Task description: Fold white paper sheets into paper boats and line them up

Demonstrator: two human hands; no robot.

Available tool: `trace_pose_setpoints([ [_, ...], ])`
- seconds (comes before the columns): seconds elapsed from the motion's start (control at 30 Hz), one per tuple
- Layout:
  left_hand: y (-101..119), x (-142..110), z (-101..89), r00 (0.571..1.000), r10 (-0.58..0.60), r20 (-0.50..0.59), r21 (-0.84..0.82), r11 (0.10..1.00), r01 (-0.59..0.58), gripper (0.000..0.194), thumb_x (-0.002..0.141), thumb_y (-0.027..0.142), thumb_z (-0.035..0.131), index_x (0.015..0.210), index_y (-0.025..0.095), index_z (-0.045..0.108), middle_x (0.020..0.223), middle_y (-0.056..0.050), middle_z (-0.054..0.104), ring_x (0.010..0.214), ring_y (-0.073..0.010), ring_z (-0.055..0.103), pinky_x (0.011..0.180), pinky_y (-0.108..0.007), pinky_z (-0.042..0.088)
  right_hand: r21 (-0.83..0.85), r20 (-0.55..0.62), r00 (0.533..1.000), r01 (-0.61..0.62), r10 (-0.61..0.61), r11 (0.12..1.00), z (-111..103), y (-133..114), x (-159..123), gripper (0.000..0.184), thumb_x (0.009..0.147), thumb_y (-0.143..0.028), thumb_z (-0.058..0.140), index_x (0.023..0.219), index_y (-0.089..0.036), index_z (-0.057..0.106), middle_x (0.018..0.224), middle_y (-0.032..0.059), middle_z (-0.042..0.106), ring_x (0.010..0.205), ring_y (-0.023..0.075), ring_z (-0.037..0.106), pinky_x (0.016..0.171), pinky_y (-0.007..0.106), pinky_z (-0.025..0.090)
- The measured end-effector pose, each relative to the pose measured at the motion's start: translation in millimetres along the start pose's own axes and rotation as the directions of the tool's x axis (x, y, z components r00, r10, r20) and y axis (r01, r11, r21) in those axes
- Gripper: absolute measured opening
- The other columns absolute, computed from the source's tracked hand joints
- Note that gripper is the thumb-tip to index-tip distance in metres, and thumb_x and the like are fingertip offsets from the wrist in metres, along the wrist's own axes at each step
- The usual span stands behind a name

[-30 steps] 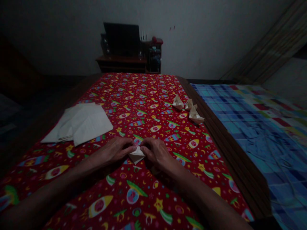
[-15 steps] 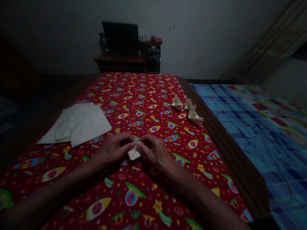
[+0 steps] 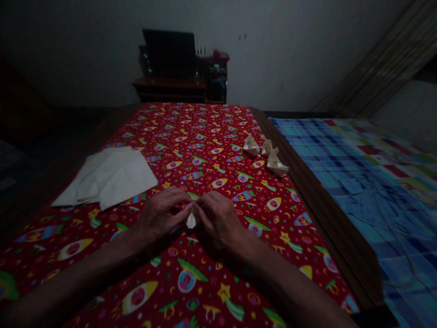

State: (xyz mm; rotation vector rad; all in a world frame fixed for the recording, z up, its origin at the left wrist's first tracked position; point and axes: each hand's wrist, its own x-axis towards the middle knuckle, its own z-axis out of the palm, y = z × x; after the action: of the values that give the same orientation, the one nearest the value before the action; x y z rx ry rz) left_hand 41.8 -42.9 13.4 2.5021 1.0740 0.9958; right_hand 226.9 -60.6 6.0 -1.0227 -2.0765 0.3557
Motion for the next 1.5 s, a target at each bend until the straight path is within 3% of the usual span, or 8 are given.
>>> trace_pose_setpoints([
  [0.1, 0, 1, -1.8, 0.999, 0.025, -0.022, -0.010, 1.000, -0.025, 0.006, 0.082, 0.015, 0.056, 0.083, 0.017, 0.062, 0.080, -0.003, 0.063, 0.078, -0.0153, 0.058, 0.070, -0.026, 0.047, -0.039, 0.001, 0.999, 0.053, -0.053, 0.998, -1, -1, 0, 0.010, 0.088, -0.018, 0.046, 0.082, -0.017, 0.054, 0.075, 0.0052, 0.059, 0.067, 0.0145, 0.053, 0.060, 0.026, 0.042],
  [0.23, -5, 1, -2.2, 0.997, 0.041, -0.064, -0.012, 0.999, -0.042, 0.008, 0.082, 0.012, 0.056, 0.086, 0.017, 0.061, 0.079, -0.002, 0.062, 0.075, -0.0129, 0.058, 0.067, -0.023, 0.046, -0.057, -0.027, 0.999, 0.023, -0.025, 0.998, 0, 3, 0, 0.010, 0.090, -0.019, 0.045, 0.084, -0.018, 0.053, 0.075, 0.0045, 0.058, 0.067, 0.0142, 0.052, 0.060, 0.026, 0.042],
  [0.37, -17, -3, 0.3, 0.998, 0.052, -0.020, 0.030, 0.998, -0.052, 0.008, 0.084, 0.013, 0.053, 0.086, 0.015, 0.060, 0.081, -0.003, 0.062, 0.076, -0.0139, 0.058, 0.067, -0.024, 0.046, -0.112, -0.023, 1.000, -0.002, 0.000, 0.994, 3, 17, -3, 0.012, 0.090, -0.019, 0.042, 0.081, -0.018, 0.051, 0.073, 0.0043, 0.057, 0.064, 0.0138, 0.051, 0.059, 0.025, 0.041],
  [0.53, -28, -10, 2.5, 0.999, 0.050, -0.003, 0.048, 0.998, -0.050, 0.010, 0.087, 0.013, 0.047, 0.086, 0.015, 0.056, 0.080, -0.003, 0.061, 0.075, -0.0138, 0.058, 0.068, -0.025, 0.046, -0.127, 0.102, 0.995, 0.020, -0.007, 0.992, -6, 32, -6, 0.014, 0.091, -0.021, 0.039, 0.082, -0.018, 0.049, 0.071, 0.0036, 0.056, 0.061, 0.0129, 0.050, 0.056, 0.024, 0.039],
  [0.8, -28, -18, -3.5, 0.999, 0.044, 0.030, 0.020, 0.999, -0.045, 0.010, 0.085, 0.008, 0.047, 0.086, 0.015, 0.053, 0.082, -0.003, 0.059, 0.077, -0.0127, 0.056, 0.070, -0.023, 0.045, -0.109, 0.288, 0.958, 0.019, 0.014, 0.994, -34, 30, -2, 0.010, 0.089, -0.021, 0.045, 0.082, -0.017, 0.050, 0.073, 0.0025, 0.054, 0.061, 0.0109, 0.046, 0.056, 0.022, 0.036],
  [1.1, -28, -22, -5.9, 0.997, 0.007, 0.076, -0.042, 0.999, -0.004, 0.003, 0.088, 0.016, 0.052, 0.088, 0.015, 0.054, 0.081, -0.002, 0.059, 0.074, -0.0113, 0.056, 0.067, -0.021, 0.045, -0.112, 0.319, 0.947, 0.006, 0.030, 0.994, -39, 29, -1, 0.010, 0.089, -0.021, 0.047, 0.080, -0.017, 0.050, 0.071, 0.0014, 0.053, 0.059, 0.0099, 0.043, 0.054, 0.022, 0.032],
  [1.37, -28, -20, -9.0, 0.998, 0.050, 0.032, -0.059, 0.997, -0.048, 0.005, 0.087, 0.012, 0.052, 0.085, 0.016, 0.056, 0.080, -0.002, 0.060, 0.075, -0.0122, 0.057, 0.068, -0.023, 0.046, -0.087, 0.303, 0.953, 0.052, -0.023, 0.995, -34, 36, -5, 0.013, 0.087, -0.017, 0.046, 0.075, -0.018, 0.048, 0.068, 0.0002, 0.049, 0.057, 0.0100, 0.039, 0.053, 0.022, 0.031],
  [1.5, -30, -19, -4.7, 1.000, -0.003, 0.023, -0.087, 0.996, 0.005, 0.005, 0.085, 0.012, 0.055, 0.086, 0.017, 0.055, 0.081, -0.001, 0.061, 0.075, -0.0121, 0.058, 0.067, -0.022, 0.046, -0.075, 0.289, 0.957, 0.060, -0.036, 0.995, -32, 36, -5, 0.013, 0.087, -0.017, 0.046, 0.074, -0.018, 0.047, 0.069, 0.0009, 0.050, 0.058, 0.0104, 0.041, 0.053, 0.023, 0.032],
])
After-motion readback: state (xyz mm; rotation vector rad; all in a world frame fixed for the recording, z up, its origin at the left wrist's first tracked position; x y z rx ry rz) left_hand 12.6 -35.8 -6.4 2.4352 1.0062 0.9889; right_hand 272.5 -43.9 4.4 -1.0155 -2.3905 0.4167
